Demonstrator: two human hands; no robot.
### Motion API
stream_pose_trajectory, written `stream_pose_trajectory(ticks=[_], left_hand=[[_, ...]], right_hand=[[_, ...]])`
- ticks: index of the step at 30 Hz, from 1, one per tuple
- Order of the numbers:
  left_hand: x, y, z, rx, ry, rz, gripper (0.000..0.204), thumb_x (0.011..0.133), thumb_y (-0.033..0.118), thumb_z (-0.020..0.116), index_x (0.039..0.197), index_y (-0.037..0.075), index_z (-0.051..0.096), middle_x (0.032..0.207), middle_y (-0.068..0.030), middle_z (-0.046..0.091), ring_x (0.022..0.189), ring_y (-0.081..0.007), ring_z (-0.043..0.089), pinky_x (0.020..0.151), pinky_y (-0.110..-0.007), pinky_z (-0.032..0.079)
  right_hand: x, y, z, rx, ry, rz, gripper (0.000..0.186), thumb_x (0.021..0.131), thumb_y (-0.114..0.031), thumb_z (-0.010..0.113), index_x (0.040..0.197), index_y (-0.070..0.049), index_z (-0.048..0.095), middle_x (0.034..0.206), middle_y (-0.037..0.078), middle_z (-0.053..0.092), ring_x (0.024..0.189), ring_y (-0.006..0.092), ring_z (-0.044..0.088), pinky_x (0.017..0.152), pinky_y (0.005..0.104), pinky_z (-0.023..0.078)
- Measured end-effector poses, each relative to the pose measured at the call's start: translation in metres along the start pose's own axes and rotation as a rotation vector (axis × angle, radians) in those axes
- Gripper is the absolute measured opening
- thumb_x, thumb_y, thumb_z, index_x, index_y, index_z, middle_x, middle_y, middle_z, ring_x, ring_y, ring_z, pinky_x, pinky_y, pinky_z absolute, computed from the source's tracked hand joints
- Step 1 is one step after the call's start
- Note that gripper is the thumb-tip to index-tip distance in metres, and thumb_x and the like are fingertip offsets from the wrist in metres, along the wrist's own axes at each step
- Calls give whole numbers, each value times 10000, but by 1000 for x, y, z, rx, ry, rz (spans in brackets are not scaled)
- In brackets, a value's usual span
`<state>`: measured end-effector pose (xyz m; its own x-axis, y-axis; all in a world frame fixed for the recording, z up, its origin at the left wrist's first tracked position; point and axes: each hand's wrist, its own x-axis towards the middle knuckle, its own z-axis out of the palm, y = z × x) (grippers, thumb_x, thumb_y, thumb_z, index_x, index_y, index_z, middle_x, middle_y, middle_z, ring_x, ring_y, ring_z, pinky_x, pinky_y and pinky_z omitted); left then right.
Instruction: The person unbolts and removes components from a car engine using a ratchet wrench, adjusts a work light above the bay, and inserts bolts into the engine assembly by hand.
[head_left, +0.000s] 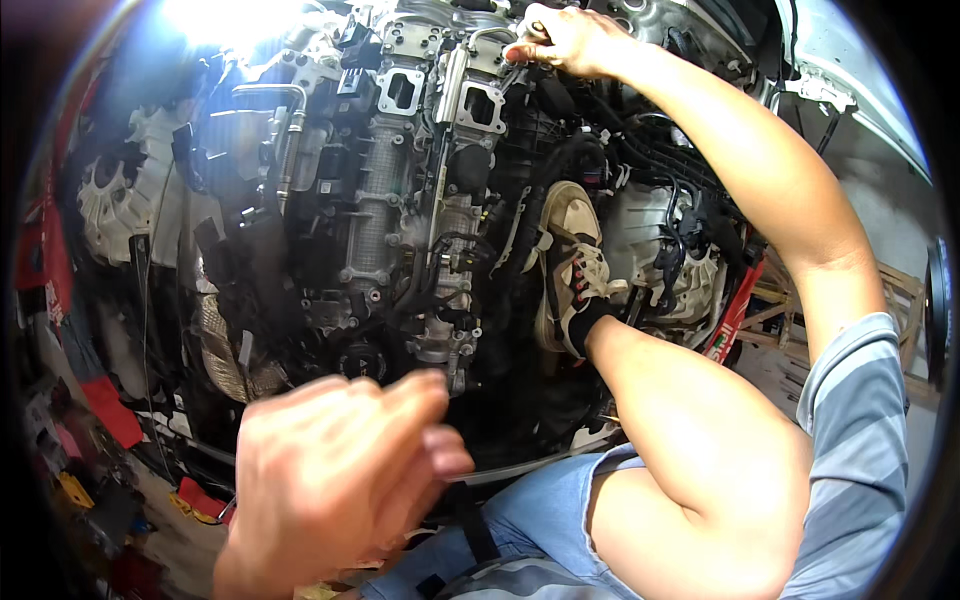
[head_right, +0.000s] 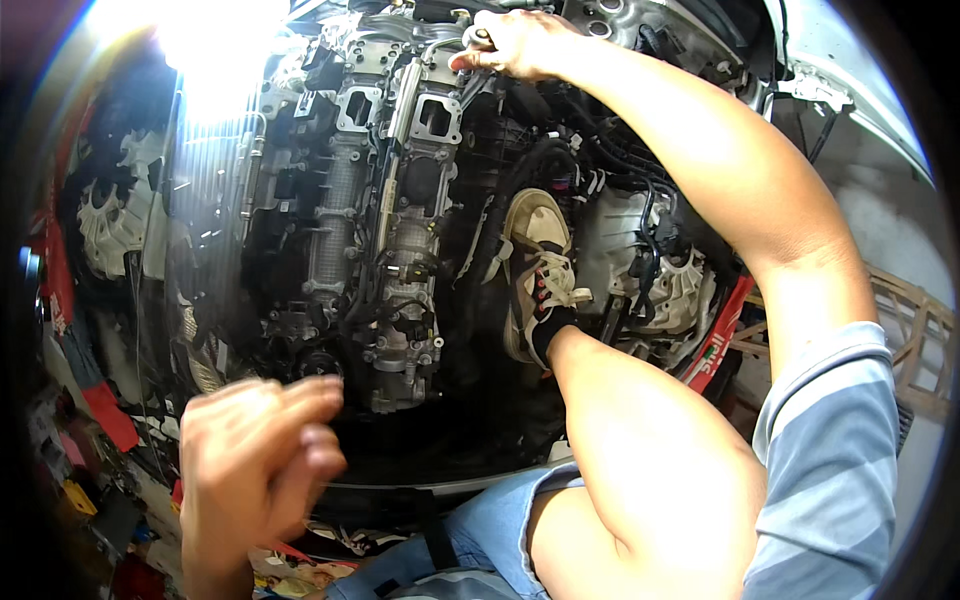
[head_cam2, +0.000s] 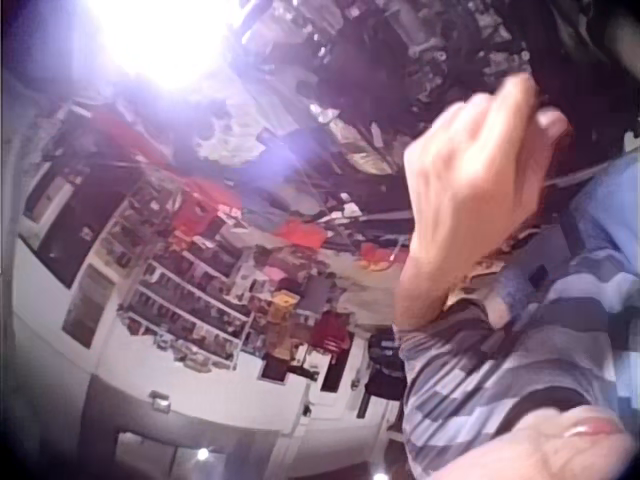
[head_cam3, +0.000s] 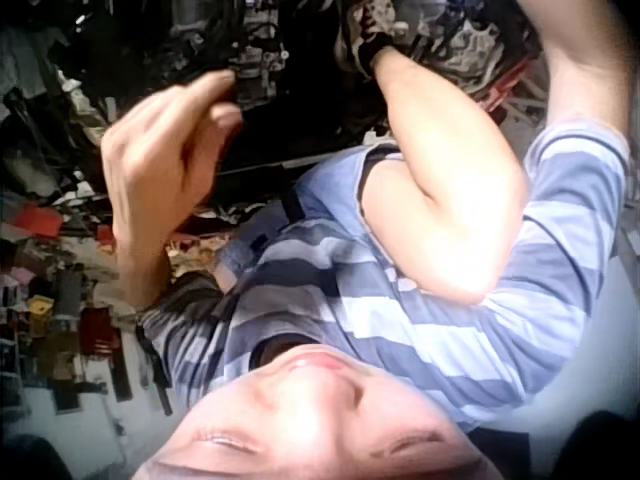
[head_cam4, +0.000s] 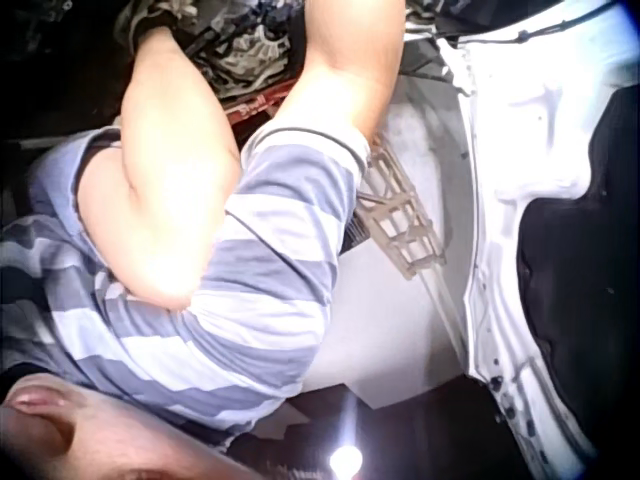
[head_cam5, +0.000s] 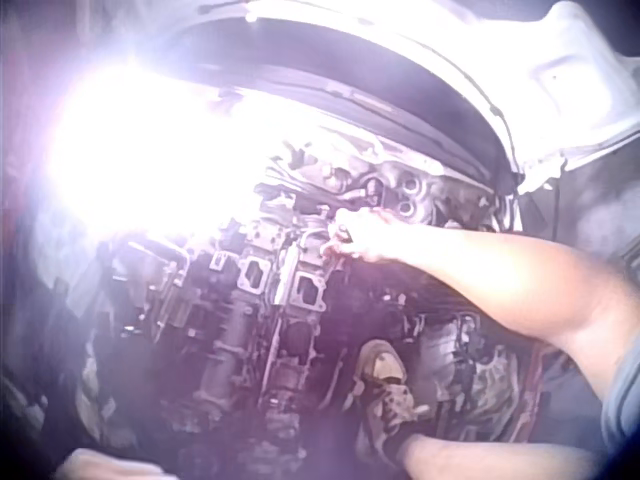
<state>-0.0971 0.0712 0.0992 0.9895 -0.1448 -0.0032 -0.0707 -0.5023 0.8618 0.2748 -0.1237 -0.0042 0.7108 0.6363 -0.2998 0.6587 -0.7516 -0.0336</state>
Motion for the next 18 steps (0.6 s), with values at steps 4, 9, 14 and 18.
stream_pose_trajectory(ticks=[4,9,14,18], left_hand=[[66,-57,16,-139,247,-252,242,975,129,505,1098,-15,656,766,-53,605,670,-80,563,612,-234,428],[204,-111,65,233,374,-120,330,928,218,569,1212,60,631,887,-123,676,870,-320,654,804,-398,501],[263,-143,96,471,199,-26,494,811,179,685,1281,75,573,1247,-143,572,1169,-319,535,989,-408,455],[282,-158,97,525,152,47,385,805,160,705,1187,151,652,1003,-157,630,1012,-322,601,877,-416,501]], right_hand=[[1,-38,-6,281,-151,387,658,916,-683,479,747,-48,525,601,65,558,549,167,602,483,298,501],[-7,-29,-11,824,-265,230,288,984,-272,545,788,-68,488,613,26,492,463,78,481,390,231,426],[8,-3,-11,211,-279,-168,430,946,-161,618,1290,-44,389,899,116,582,840,251,584,785,375,464],[0,3,-18,222,-231,-147,487,928,-104,622,1356,-102,390,887,121,602,802,266,592,754,382,469]])
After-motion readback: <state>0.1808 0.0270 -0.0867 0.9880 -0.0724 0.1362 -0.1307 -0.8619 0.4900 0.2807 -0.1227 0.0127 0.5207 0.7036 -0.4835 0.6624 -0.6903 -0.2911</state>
